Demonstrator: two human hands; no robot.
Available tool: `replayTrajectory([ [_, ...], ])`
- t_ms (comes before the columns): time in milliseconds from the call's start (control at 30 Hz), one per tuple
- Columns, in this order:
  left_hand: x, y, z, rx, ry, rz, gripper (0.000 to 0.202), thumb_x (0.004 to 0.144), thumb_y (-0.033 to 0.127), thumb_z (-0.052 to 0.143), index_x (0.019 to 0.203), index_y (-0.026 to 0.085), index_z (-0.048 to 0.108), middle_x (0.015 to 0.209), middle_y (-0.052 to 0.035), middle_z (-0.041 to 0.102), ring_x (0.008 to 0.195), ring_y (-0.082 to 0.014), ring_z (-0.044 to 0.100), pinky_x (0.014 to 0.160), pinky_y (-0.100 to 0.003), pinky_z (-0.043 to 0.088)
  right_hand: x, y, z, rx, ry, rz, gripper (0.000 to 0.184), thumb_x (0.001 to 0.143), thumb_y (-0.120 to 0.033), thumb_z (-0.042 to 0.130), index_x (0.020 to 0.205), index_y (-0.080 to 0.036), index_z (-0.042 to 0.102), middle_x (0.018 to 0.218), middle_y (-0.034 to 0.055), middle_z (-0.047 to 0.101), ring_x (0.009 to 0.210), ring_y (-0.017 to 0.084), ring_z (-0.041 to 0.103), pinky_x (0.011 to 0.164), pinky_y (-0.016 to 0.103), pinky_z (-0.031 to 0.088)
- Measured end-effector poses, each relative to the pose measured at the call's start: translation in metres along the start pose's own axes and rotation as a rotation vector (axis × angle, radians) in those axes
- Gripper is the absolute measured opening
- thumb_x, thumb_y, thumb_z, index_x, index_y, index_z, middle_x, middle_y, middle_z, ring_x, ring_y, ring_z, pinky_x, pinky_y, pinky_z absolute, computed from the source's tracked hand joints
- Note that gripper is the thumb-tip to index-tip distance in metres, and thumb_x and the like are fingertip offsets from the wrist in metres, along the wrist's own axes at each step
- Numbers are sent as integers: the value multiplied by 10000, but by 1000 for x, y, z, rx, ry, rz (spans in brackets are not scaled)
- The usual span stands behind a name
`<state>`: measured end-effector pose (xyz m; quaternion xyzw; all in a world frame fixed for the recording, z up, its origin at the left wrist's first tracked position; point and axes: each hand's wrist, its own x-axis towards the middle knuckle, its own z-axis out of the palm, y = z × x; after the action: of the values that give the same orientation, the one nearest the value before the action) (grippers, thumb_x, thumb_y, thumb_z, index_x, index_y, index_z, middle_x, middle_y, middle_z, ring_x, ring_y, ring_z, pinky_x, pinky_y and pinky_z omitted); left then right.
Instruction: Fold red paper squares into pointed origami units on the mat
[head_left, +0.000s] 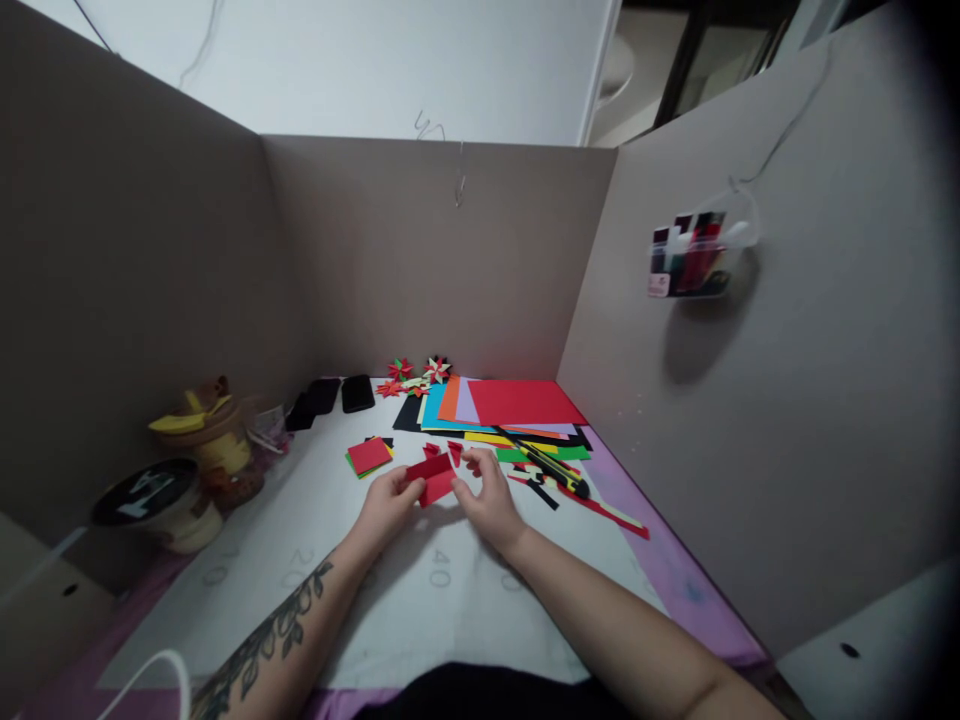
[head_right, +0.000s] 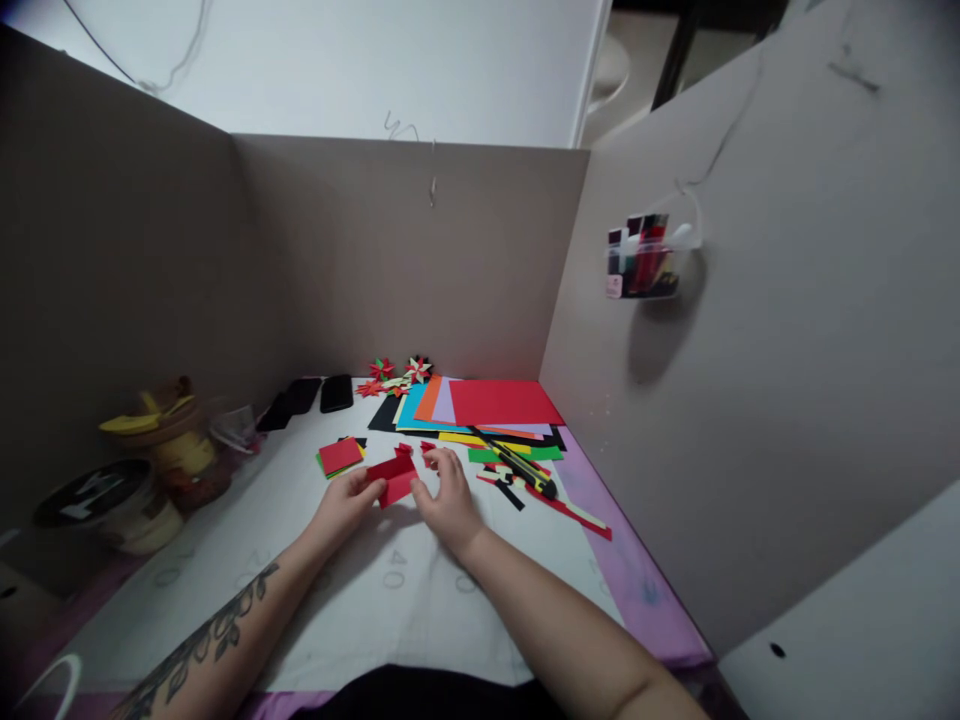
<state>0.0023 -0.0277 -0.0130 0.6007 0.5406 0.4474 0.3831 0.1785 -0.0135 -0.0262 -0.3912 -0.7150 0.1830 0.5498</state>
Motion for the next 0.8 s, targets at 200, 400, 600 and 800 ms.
replayTrajectory([
  [200,3,-4,2,-146,47,-36,277,709,289,550,919,117,603,648,-8,627,538,-122,549,481,-196,386,-7,-7,1,-136,-260,-340,227,759,-88,496,915,-213,606,997,66,581,928,190,535,829,333,458],
  [400,2,-6,2,-174,125,-78,454,688,286,573,1112,130,531,582,23,596,505,-113,536,478,-187,391,-11,-8,8,-224,-426,-409,275,776,-98,501,989,-218,627,1172,62,577,993,193,548,860,333,466],
  [600,3,-2,3,-220,95,-153,473,673,272,573,1124,139,514,519,58,531,445,-85,463,439,-169,333,-7,-2,6,-176,-403,-391,321,777,-66,482,1053,-187,591,1123,89,600,1003,184,550,878,322,460],
  [800,2,-4,5,-144,22,-179,521,678,261,561,1177,138,477,534,44,556,450,-96,475,434,-177,322,-1,15,9,-111,-324,-300,230,747,-27,459,882,-183,559,849,59,607,824,182,546,754,314,469],
])
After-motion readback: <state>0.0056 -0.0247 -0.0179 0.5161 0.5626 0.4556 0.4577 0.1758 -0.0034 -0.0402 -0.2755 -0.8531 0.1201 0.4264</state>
